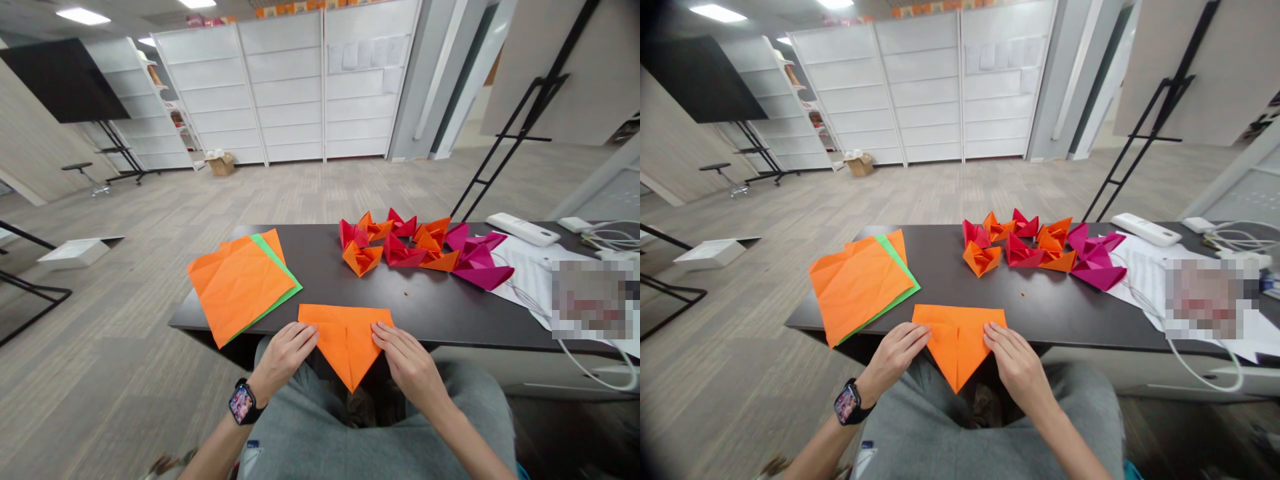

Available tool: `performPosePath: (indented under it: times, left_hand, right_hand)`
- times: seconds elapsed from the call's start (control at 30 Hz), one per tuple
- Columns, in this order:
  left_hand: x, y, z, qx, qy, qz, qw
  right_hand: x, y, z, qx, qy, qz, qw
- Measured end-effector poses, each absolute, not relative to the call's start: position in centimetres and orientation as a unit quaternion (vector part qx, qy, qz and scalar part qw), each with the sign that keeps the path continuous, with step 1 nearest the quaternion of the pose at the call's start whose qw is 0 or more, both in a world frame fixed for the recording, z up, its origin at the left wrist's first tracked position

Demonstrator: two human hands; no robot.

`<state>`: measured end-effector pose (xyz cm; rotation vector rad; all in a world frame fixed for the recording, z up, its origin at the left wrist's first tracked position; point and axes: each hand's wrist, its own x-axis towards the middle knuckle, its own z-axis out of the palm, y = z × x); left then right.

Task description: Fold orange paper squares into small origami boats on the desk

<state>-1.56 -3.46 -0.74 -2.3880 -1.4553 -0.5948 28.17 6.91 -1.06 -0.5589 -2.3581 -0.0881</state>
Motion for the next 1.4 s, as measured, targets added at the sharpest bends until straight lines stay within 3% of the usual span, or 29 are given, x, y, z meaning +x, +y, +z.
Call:
performPosePath:
  times: [0.27, 0.43, 0.6, 0.7, 0.77, 0.97, 1.13, 1.27, 1.4]
  left_hand:
    - [-1.7, -3.2, -1.3, -0.816, -0.488, -0.282, 0.131]
    - [-1.0, -2.7, 2.8, -0.757, -0.527, -0.384, 0.022]
    - [-1.3, -1.0, 9.4, -0.639, -0.568, -0.471, -0.215]
    - [-2.0, 1.5, 9.8, -0.556, -0.558, -0.487, -0.377]
    - [-2.3, 3.4, 8.3, -0.506, -0.576, -0.480, -0.425]
    - [-1.4, 5.4, 3.3, -0.521, -0.632, -0.456, -0.348]
    - [-0.3, 4.5, 3.3, -0.567, -0.652, -0.438, -0.248]
    - [0.3, 4.3, 2.7, -0.630, -0.646, -0.415, -0.119]
    - [0.3, 3.9, 1.9, -0.645, -0.636, -0.407, -0.120]
  right_hand:
    - [28.8, 6.9, -0.4, -0.208, -0.914, -0.036, 0.348]
    - [28.6, 6.7, 4.5, -0.250, -0.895, 0.015, 0.371]
    - [28.8, 9.2, 10.9, -0.352, -0.820, 0.246, 0.378]
    - [28.8, 12.2, 10.9, -0.367, -0.745, 0.457, 0.319]
    - [28.5, 14.1, 8.9, -0.385, -0.712, 0.525, 0.263]
    - [27.9, 15.7, 2.7, -0.428, -0.740, 0.446, 0.265]
    - [28.3, 14.7, 2.8, -0.422, -0.815, 0.307, 0.253]
    - [28.1, 13.9, 2.6, -0.415, -0.837, 0.188, 0.301]
    - [27.6, 12.7, 1.4, -0.430, -0.809, 0.204, 0.344]
